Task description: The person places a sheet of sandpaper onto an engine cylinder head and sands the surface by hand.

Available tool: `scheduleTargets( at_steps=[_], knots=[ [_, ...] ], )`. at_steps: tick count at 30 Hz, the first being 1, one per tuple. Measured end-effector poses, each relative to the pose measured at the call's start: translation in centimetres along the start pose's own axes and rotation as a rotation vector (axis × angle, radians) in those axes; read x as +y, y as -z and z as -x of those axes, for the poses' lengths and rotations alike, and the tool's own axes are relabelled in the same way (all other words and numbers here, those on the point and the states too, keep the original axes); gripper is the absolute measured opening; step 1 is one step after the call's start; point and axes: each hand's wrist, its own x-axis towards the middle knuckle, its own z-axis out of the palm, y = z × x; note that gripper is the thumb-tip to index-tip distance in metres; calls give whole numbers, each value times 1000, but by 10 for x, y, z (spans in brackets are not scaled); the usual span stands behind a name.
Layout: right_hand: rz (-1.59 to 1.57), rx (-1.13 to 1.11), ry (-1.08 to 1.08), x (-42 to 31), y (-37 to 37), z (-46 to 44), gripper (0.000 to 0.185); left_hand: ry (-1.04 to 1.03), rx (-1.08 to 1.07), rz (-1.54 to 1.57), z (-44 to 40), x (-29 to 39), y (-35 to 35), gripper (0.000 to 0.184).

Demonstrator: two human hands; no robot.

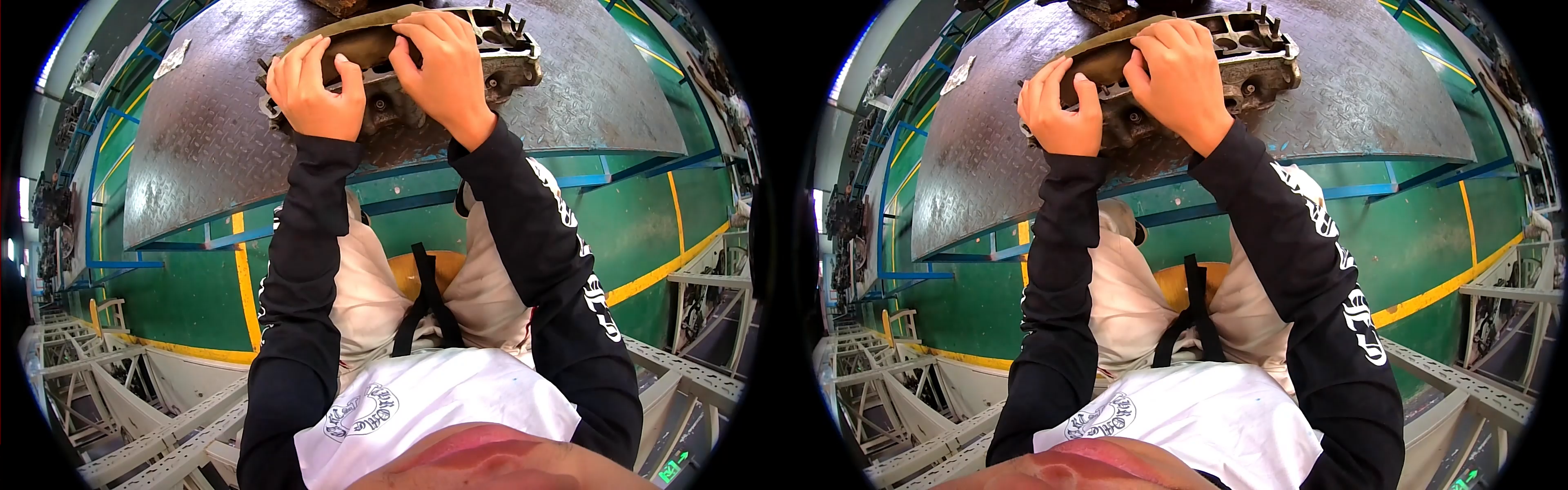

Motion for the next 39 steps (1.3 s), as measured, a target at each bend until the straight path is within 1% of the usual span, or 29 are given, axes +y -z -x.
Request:
scheduleTargets(
  at_steps=[3, 5, 9, 11, 15, 17, 18, 20, 23, 27, 29, 35, 39],
  knots=[
    [-2, 39, 21, 0, 1, -1, 12, -7, -1, 16, 0, -1, 2, 21],
    [-11, -16, 6, 1, 4, 0, 13, 3, 18, 36, -1, 0, 4, 23],
    [-30, -16, -8, -4, 10, -4, 15, 51, 12, 51, -2, 4, 3, 27],
    [-42, 60, -38, -5, 8, -6, 16, 16, 13, 65, -1, 2, 1, 30],
    [-34, 107, -19, 1, -3, -5, 19, -23, -44, 109, -1, -1, -2, 36],
    [-12, 59, -52, 4, -6, -1, 26, -9, -101, 78, 1, -1, -4, 35],
    [-12, 59, -53, 4, -6, 0, 26, -9, -101, 79, 3, -2, -6, 35],
    [45, -25, -65, 3, -7, 2, 32, -33, -111, 23, 4, -4, -7, 32],
    [67, -51, -9, 4, -9, 5, 32, -2, -122, 0, 4, -3, -4, 28],
    [-34, -129, -44, 6, -8, 5, 25, -5, -190, -12, 3, -6, -1, 26],
    [-11, -58, -10, 7, -10, 7, 23, -37, -204, -15, 4, -10, -2, 26],
    [-32, -78, -40, 1, 0, 5, 25, -26, -268, -23, 3, -8, 6, 29],
    [-50, -51, -63, -3, 0, 3, 21, 15, -279, -11, 4, -6, 8, 31]
  ],
)
